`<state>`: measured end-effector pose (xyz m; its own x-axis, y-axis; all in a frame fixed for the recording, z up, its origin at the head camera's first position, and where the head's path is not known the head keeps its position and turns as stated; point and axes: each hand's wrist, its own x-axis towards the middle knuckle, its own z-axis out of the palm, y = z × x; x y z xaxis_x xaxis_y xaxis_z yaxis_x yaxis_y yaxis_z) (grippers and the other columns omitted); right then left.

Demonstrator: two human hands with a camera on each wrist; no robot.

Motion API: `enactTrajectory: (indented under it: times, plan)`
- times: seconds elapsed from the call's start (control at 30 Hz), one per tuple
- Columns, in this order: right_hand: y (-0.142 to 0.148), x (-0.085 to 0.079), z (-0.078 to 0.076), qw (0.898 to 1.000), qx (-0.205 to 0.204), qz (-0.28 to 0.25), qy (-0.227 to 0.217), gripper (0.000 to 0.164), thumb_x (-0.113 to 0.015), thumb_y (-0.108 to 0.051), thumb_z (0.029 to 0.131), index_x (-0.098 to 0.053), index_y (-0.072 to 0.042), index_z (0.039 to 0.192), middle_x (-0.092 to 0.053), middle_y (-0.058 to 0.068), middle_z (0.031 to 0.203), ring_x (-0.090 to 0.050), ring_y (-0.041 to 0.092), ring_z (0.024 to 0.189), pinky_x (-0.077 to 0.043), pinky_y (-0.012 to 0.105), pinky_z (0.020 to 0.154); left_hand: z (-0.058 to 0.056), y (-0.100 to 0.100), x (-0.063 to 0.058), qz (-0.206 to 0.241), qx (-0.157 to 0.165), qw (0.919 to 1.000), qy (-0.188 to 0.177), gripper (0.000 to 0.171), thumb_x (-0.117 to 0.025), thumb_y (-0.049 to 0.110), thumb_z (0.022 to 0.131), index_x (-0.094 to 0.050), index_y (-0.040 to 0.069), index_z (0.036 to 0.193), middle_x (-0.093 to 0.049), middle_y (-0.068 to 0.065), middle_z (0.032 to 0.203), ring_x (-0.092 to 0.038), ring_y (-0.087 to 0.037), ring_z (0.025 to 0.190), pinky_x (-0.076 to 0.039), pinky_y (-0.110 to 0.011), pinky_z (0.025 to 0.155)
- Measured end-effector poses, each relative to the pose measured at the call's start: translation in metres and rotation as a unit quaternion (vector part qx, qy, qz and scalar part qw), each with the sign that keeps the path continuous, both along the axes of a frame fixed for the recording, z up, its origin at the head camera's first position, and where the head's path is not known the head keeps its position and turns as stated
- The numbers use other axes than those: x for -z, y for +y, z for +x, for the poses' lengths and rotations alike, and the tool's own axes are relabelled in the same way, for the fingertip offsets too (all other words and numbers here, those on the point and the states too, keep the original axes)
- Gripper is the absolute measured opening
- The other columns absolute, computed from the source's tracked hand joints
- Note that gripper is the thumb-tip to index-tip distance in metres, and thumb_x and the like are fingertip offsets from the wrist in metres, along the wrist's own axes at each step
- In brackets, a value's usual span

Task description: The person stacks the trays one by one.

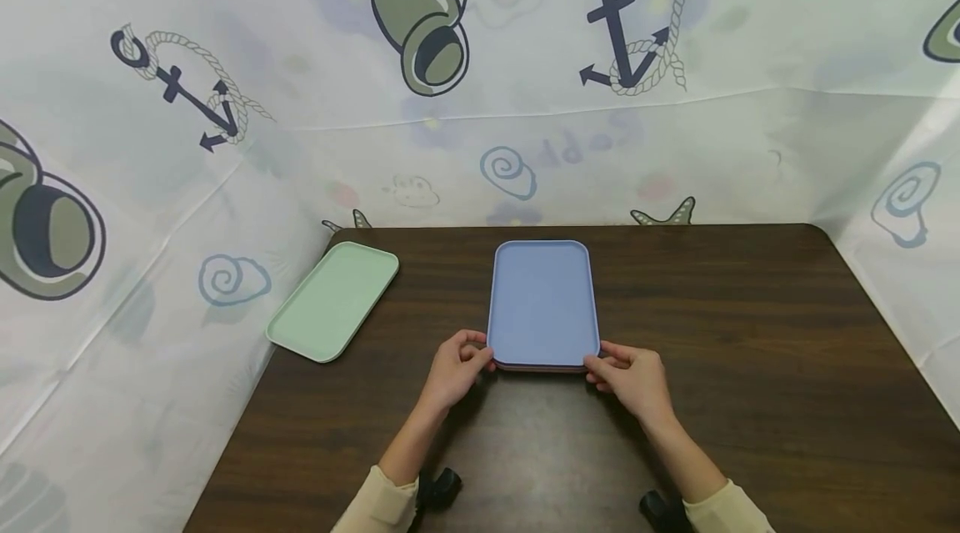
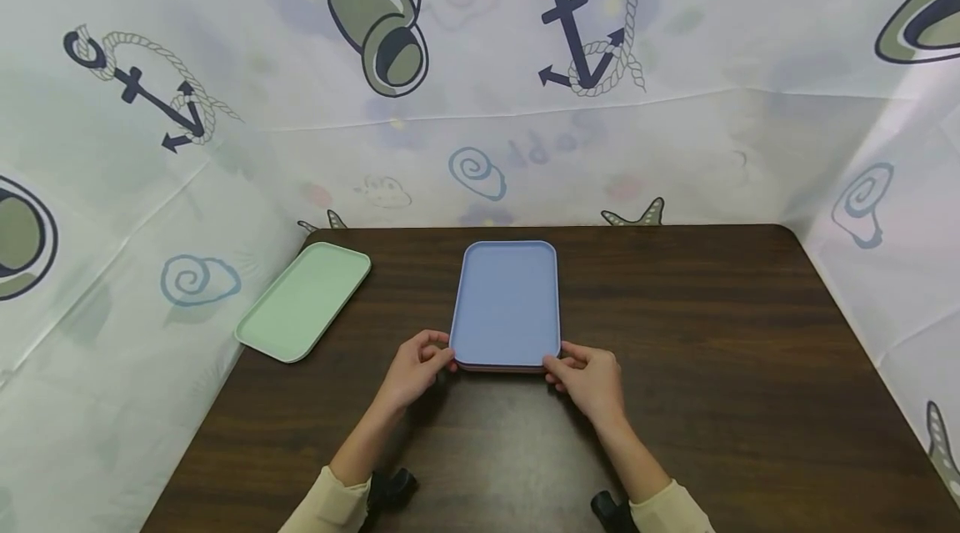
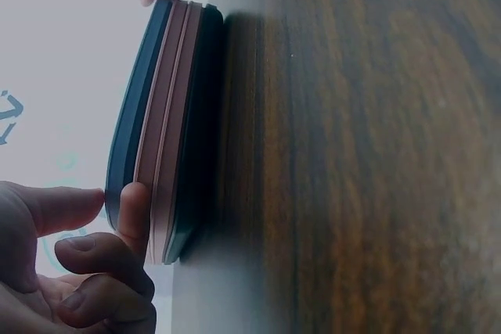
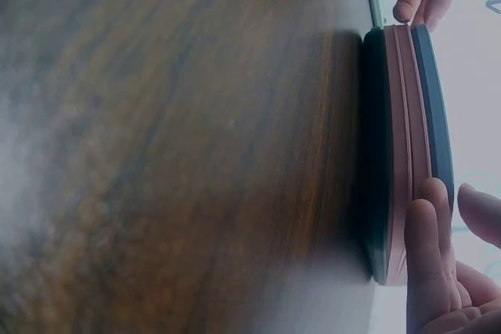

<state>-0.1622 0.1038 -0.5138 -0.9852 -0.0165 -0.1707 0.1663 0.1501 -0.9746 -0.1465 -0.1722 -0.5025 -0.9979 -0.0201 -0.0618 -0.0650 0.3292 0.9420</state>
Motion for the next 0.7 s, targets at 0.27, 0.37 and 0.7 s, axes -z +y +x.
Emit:
enactTrajectory:
  times: [0.27,0.37,0.7]
  plan:
    - [0.0,0.002,-0.001,1.0,0.0,0.006,-0.01,0.044,-0.076,-0.007,0.084,-0.062,0.012,0.122,-0.072,0.014,0.08,-0.072,0.023,0.069,-0.056,0.03,0.06,0.01,0.004,-0.024,0.002,0.012,0.9999,0.004,0.023,-0.062,0.001,0.092,-0.058,-0.011,0.112,-0.066,-0.03,0.08,-0.052,-0.028,0.055,-0.039,-0.024,0.052]
    - [0.0,0.0,-0.001,1.0,0.0,0.004,-0.009,0.044,-0.076,-0.007,0.085,-0.062,0.013,0.121,-0.072,0.015,0.08,-0.071,0.023,0.068,-0.056,0.03,0.059,0.011,0.002,-0.023,0.004,0.012,0.9999,0.004,0.023,-0.062,0.001,0.092,-0.059,-0.01,0.112,-0.066,-0.03,0.081,-0.052,-0.031,0.056,-0.039,-0.024,0.052]
    - [-0.002,-0.008,0.001,0.999,0.014,0.011,0.028,0.037,-0.075,-0.01,0.087,-0.066,0.009,0.118,-0.072,0.016,0.081,-0.07,0.02,0.064,-0.056,0.029,0.058,0.015,-0.02,-0.001,0.0,-0.002,1.0,-0.005,0.024,-0.061,0.003,0.093,-0.061,-0.007,0.114,-0.068,-0.026,0.082,-0.052,-0.023,0.056,-0.039,-0.024,0.055]
